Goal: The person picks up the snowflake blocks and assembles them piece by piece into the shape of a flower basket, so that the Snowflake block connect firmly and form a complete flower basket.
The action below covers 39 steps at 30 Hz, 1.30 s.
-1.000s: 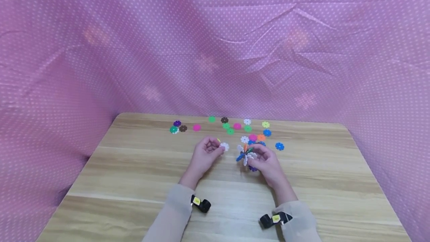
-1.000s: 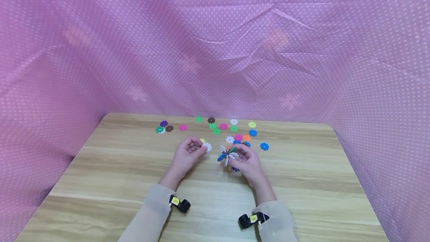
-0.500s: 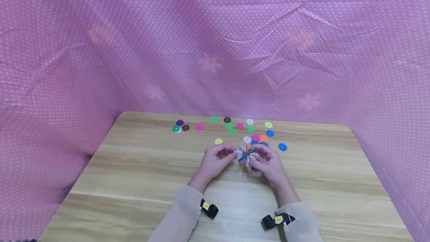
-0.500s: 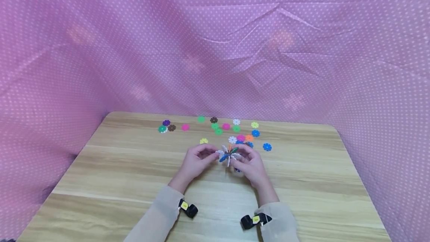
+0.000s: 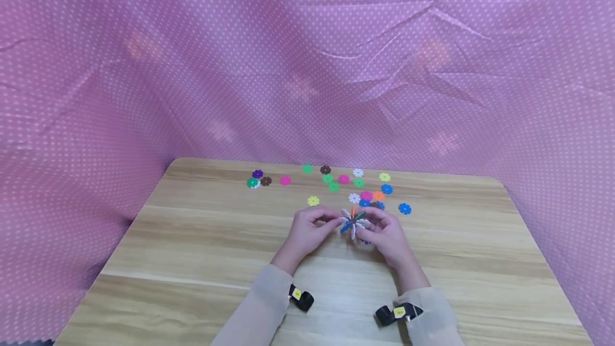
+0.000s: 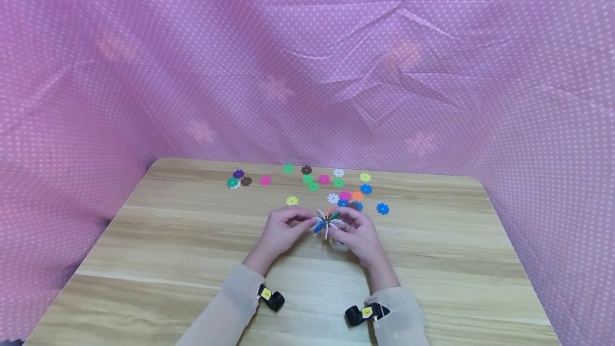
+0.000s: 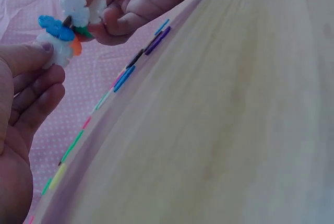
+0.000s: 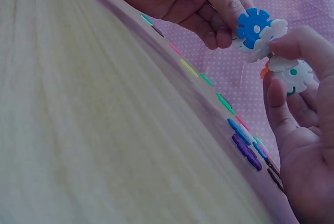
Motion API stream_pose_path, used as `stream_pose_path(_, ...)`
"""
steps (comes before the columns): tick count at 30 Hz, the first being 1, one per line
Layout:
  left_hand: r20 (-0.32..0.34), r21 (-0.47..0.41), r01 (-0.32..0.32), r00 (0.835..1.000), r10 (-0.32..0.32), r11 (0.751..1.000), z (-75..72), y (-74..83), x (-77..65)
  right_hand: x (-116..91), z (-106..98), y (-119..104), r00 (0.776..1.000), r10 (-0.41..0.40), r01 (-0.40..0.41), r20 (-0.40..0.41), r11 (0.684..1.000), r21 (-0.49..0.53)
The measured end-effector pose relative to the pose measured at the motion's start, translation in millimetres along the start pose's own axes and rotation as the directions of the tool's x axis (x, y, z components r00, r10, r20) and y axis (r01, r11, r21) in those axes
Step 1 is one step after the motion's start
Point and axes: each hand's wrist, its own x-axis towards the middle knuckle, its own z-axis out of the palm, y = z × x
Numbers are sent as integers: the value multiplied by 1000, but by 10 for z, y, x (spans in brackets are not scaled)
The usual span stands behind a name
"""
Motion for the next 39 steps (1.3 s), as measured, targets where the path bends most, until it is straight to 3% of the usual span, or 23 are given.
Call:
stream_pose_path(6, 14, 45, -30, 999, 30, 999, 19, 9, -11, -16, -9, 5, 999, 43, -44, -5, 997, -62)
stream_pose_path(15, -37, 7, -54, 998, 55, 998, 31, -17, 16, -8, 11, 7, 1000, 7, -7, 17, 1000, -6)
stream_pose_path(21, -46, -38, -84, 996, 82, 996, 27, -21, 25, -3, 30, -9, 995, 102, -102, -16, 995, -17)
stream_pose_path(28, -6, -33, -35, 999, 34, 999, -23, -11, 38, 15, 44, 8, 993, 116, -114, -29, 992, 59)
stream_pose_path(30, -25, 8, 4, 1000, -4, 1000, -77, -20, 55, 18, 46, 4, 992, 116, -111, -43, 989, 100)
stream_pose_path(33, -110, 124, 90, 991, -76, 988, -178, -50, 90, 23, 37, -10, 992, 112, -103, -55, 983, 150)
stream_pose_path(36, -191, 267, 175, 973, -126, 947, -274, -111, 110, 25, 29, -20, 991, 119, -107, -61, 980, 170)
stream_pose_path(39, -206, 380, 213, 968, -143, 900, -342, -170, 116, 28, 26, -23, 988, 137, -123, -66, 975, 186)
